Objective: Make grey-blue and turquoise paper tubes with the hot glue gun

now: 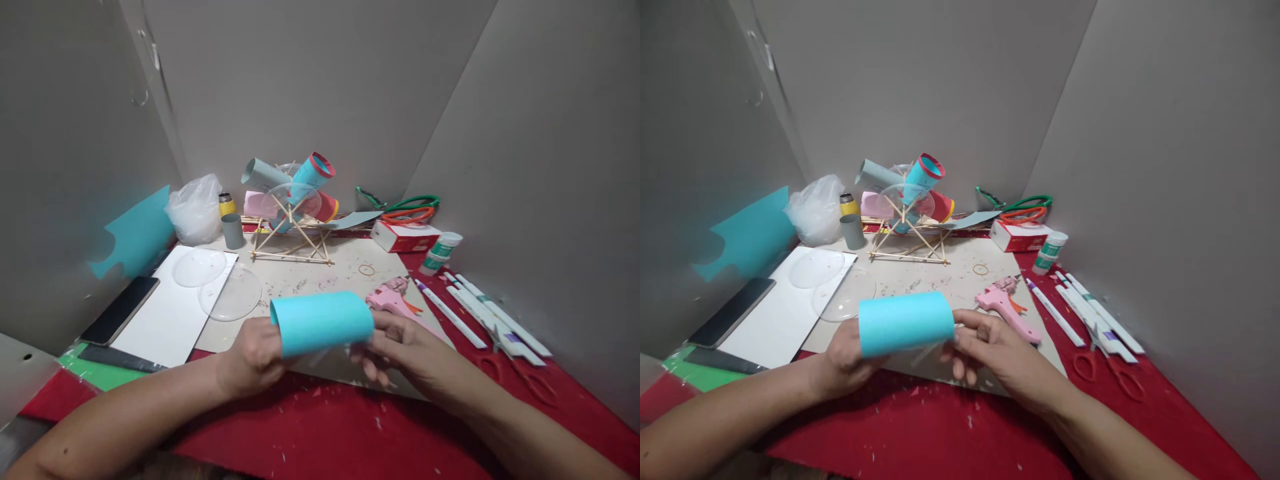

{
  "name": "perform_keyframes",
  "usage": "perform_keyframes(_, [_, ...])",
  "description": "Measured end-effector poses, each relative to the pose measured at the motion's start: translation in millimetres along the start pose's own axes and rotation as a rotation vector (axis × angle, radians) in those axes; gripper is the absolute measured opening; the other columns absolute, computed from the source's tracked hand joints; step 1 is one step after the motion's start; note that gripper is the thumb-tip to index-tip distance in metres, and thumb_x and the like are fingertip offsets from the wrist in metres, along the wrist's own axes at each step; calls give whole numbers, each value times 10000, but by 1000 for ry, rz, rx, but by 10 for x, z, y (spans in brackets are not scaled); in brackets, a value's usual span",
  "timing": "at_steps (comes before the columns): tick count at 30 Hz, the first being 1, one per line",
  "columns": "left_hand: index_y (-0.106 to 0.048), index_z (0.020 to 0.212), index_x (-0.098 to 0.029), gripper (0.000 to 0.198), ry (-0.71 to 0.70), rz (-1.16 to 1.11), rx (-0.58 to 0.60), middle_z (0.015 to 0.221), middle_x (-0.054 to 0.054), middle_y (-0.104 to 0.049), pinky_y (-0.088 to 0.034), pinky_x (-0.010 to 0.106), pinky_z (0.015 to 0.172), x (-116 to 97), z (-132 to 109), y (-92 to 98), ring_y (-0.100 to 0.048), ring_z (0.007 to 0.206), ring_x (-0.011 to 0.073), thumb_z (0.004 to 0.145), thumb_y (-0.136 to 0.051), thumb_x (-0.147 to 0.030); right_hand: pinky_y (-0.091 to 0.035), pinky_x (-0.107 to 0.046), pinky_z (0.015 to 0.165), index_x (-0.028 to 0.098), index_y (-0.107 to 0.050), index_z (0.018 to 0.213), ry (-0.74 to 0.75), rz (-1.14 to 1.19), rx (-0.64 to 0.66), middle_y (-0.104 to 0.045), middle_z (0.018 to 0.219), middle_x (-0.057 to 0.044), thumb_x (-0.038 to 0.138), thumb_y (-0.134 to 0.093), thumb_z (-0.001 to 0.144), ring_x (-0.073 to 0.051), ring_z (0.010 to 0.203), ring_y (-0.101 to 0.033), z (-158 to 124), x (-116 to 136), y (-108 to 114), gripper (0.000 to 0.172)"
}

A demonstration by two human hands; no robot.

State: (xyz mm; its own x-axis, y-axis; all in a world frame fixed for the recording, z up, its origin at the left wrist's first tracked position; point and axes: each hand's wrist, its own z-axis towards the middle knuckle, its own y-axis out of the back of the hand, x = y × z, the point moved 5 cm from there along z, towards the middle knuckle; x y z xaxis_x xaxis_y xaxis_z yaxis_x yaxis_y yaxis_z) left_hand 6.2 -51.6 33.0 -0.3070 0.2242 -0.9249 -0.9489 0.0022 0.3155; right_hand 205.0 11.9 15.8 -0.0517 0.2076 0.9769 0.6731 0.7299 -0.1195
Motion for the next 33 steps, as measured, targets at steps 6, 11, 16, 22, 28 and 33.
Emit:
perform_keyframes(6, [-701,724,-116,387,277,-241,-123,672,87,-736,-497,268,635,114,112,55,-639,589,155,792,-675,-496,-469,-243,498,149,-652,1065,83,-46,-197,-663,707,-38,508,-703,786,-108,522,-561,-11,62,151,458])
perform_keyframes(11, [-671,858,-94,432,390,-509,-58,618,74,-724,-498,217,579,247,168,-12,-650,551,129,732,-748,-499,-495,-258,544,160,-661,1049,114,-159,-198,-675,733,-38,523,-671,813,-114,546,-581,-12,36,173,434])
perform_keyframes(16, [-668,887,-81,437,434,-577,-69,600,76,-713,-486,198,536,360,173,-39,-650,526,123,718,-772,-470,-500,-266,526,165,-689,1016,158,-286,-246,-674,698,-40,563,-669,790,-129,535,-581,-39,54,183,458])
perform_keyframes(22, [-648,843,-85,527,385,-512,-62,573,72,-694,-485,222,535,360,184,-45,-649,521,141,655,-773,-561,-523,-297,525,183,-737,953,214,-490,-354,-675,664,-57,640,-640,757,-175,543,-604,-49,120,216,507])
perform_keyframes(28, [-649,694,-97,527,319,-396,-52,550,61,-682,-431,211,508,307,132,-71,-561,459,99,624,-766,-606,-551,-302,573,206,-746,967,289,-627,-376,-695,704,-65,583,-620,806,-200,606,-634,-76,136,212,430])
perform_keyframes(33, [-661,637,-110,525,194,-236,-23,618,80,-705,-426,221,534,238,73,-131,-566,517,115,707,-684,-629,-562,-357,633,221,-750,946,428,-780,-418,-701,689,-60,528,-589,837,-222,604,-641,-88,154,177,363])
